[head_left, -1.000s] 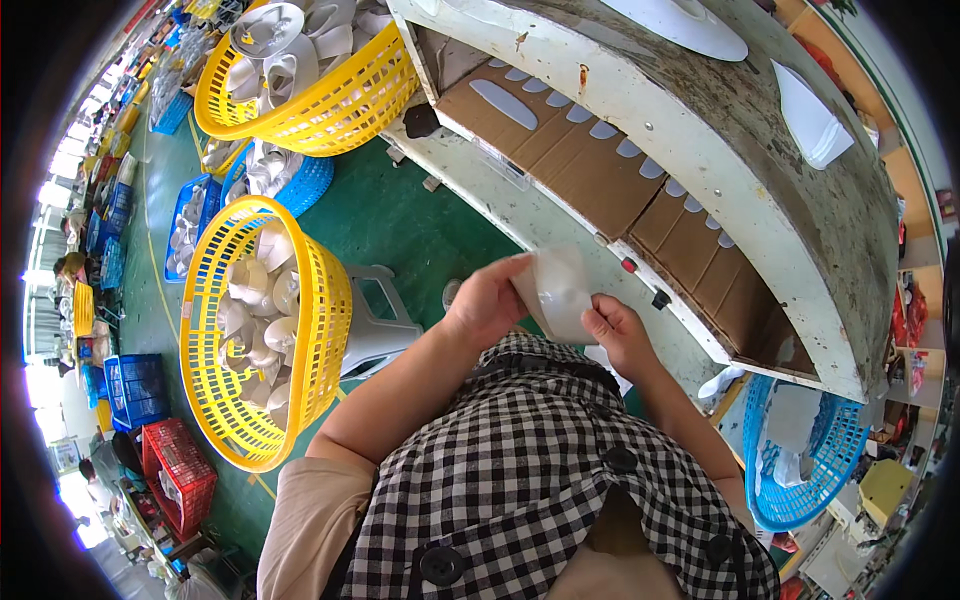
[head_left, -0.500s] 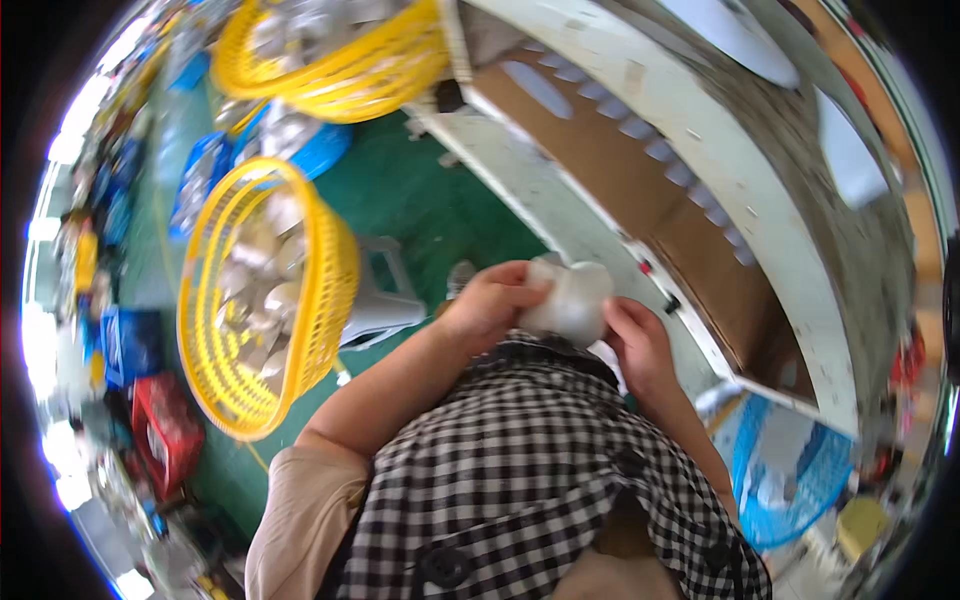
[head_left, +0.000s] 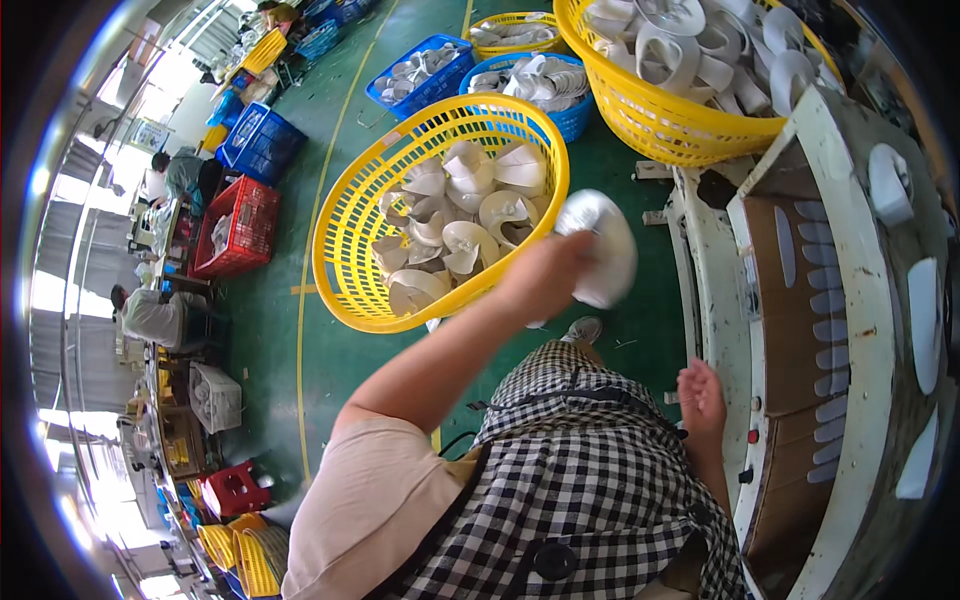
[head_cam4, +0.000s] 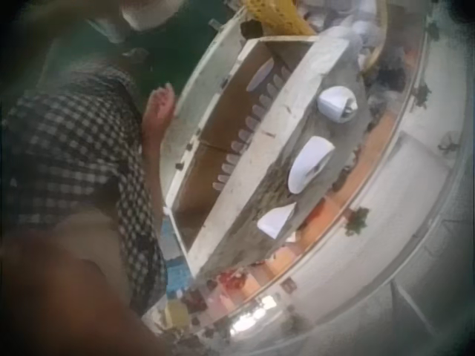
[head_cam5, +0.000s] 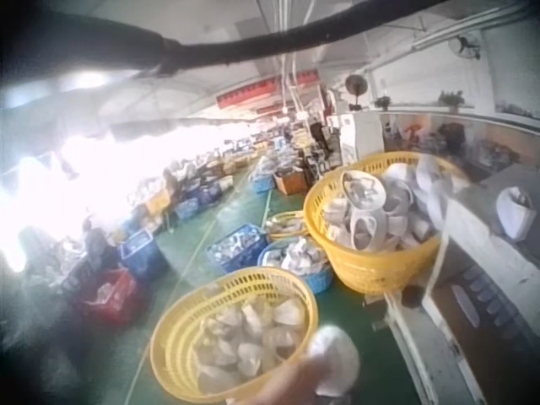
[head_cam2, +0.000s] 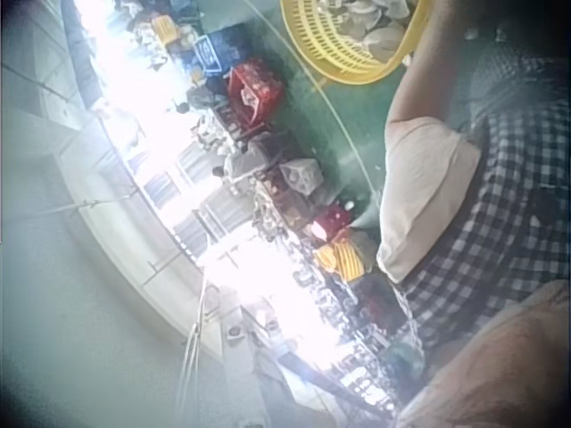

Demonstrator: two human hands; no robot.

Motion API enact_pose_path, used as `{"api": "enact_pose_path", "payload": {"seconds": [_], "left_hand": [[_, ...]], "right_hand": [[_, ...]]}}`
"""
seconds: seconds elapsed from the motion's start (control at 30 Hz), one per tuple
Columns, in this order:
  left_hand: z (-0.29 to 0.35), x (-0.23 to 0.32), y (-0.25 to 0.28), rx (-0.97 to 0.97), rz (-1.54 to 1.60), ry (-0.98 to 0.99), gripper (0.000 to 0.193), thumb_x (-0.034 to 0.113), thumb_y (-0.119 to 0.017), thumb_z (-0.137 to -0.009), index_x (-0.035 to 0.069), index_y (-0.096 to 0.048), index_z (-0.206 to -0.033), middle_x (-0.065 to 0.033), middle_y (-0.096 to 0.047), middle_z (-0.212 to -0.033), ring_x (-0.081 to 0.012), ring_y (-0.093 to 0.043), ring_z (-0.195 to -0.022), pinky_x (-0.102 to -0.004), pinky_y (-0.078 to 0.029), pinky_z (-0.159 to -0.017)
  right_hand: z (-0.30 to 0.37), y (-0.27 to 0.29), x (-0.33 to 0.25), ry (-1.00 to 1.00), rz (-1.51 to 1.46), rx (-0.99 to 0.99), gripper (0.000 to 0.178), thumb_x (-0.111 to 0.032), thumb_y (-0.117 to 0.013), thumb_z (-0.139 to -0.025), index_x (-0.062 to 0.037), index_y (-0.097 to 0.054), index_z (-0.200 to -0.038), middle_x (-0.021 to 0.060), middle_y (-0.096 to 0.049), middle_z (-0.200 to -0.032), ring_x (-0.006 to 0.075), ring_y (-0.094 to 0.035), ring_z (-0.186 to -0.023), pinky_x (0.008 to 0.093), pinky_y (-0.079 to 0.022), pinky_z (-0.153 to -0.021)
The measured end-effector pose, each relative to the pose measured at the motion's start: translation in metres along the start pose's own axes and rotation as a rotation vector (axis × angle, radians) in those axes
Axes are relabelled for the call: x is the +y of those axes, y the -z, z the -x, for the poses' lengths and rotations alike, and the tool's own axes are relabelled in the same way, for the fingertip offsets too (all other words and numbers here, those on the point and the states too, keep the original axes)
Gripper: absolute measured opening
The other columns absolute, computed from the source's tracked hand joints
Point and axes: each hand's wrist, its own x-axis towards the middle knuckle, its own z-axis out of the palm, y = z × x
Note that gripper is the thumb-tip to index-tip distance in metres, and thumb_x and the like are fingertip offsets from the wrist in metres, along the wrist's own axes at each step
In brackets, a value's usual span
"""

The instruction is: Inspecting and sorting white shoe components into baskets in a factory setting.

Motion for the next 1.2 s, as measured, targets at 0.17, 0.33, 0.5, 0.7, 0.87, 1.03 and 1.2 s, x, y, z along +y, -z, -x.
{"api": "enact_pose_path", "payload": {"seconds": [0.17,0.33,0.5,0.7,0.87,1.03,1.2], "left_hand": [[-0.045,-0.072,0.067,0.299,-0.627,0.043,0.015,0.017,-0.05,-0.08,0.008,-0.058,-0.088,-0.0142,-0.058,-0.089,-0.0333,-0.055,-0.084,-0.0416,-0.044,-0.072],[-0.101,-0.184,0.059,0.151,-0.831,-0.073,0.022,0.021,-0.05,-0.079,0.002,-0.059,-0.088,-0.0183,-0.058,-0.089,-0.0332,-0.056,-0.086,-0.0405,-0.045,-0.076],[-0.087,-0.078,0.067,0.315,-0.882,-0.021,0.03,0.029,-0.057,-0.078,0.003,-0.059,-0.094,-0.0157,-0.061,-0.088,-0.0286,-0.058,-0.084,-0.038,-0.047,-0.074],[-0.189,0.069,0.092,0.361,-0.415,-0.609,0.019,0.022,-0.059,-0.079,0.004,-0.062,-0.083,-0.0111,-0.06,-0.076,-0.0246,-0.058,-0.07,-0.0341,-0.045,-0.063],[-0.328,0.128,0.093,0.539,0.011,-0.377,0.047,0.027,-0.066,-0.073,0.0,-0.052,-0.108,-0.0198,-0.057,-0.103,-0.0321,-0.055,-0.097,-0.0367,-0.044,-0.082],[-0.391,0.144,0.095,0.677,-0.056,-0.176,0.046,0.028,-0.065,-0.073,-0.001,-0.052,-0.106,-0.0192,-0.057,-0.1,-0.0328,-0.055,-0.094,-0.0392,-0.043,-0.083],[-0.381,0.148,0.092,0.569,-0.152,-0.498,0.027,0.015,-0.059,-0.077,0.003,-0.057,-0.1,-0.0159,-0.059,-0.09,-0.0278,-0.058,-0.083,-0.0366,-0.046,-0.075]], "right_hand": [[-0.022,-0.02,0.005,-0.034,-0.169,-0.185,0.031,-0.015,-0.056,-0.085,-0.0006,-0.05,-0.112,0.0055,-0.057,-0.088,0.0107,-0.054,-0.078,0.0233,-0.043,-0.071],[-0.037,-0.023,-0.005,-0.134,-0.081,-0.165,0.027,-0.015,-0.056,-0.085,-0.0013,-0.054,-0.108,0.0045,-0.057,-0.087,0.0102,-0.054,-0.077,0.0234,-0.044,-0.07],[-0.058,-0.014,-0.043,-0.225,0.02,-0.085,0.027,-0.015,-0.058,-0.083,-0.0011,-0.055,-0.106,0.0069,-0.059,-0.09,0.0141,-0.056,-0.081,0.0272,-0.044,-0.075],[-0.125,0.007,-0.105,0.087,0.069,0.071,0.02,-0.013,-0.057,-0.084,-0.0026,-0.058,-0.1,0.008,-0.061,-0.086,0.0151,-0.059,-0.08,0.027,-0.046,-0.074],[-0.198,0.001,-0.182,0.39,0.332,0.093,0.016,-0.008,-0.056,-0.081,-0.0015,-0.059,-0.095,0.0113,-0.06,-0.091,0.0209,-0.059,-0.084,0.0291,-0.046,-0.075],[-0.293,-0.031,-0.176,0.69,0.57,0.125,0.02,-0.006,-0.056,-0.08,-0.0023,-0.057,-0.099,0.0139,-0.057,-0.102,0.0281,-0.054,-0.096,0.0351,-0.043,-0.084],[-0.347,-0.058,-0.179,0.493,0.946,0.035,0.041,-0.031,-0.049,-0.086,-0.0053,-0.047,-0.117,0.0117,-0.052,-0.114,0.028,-0.048,-0.108,0.0404,-0.037,-0.09]]}}
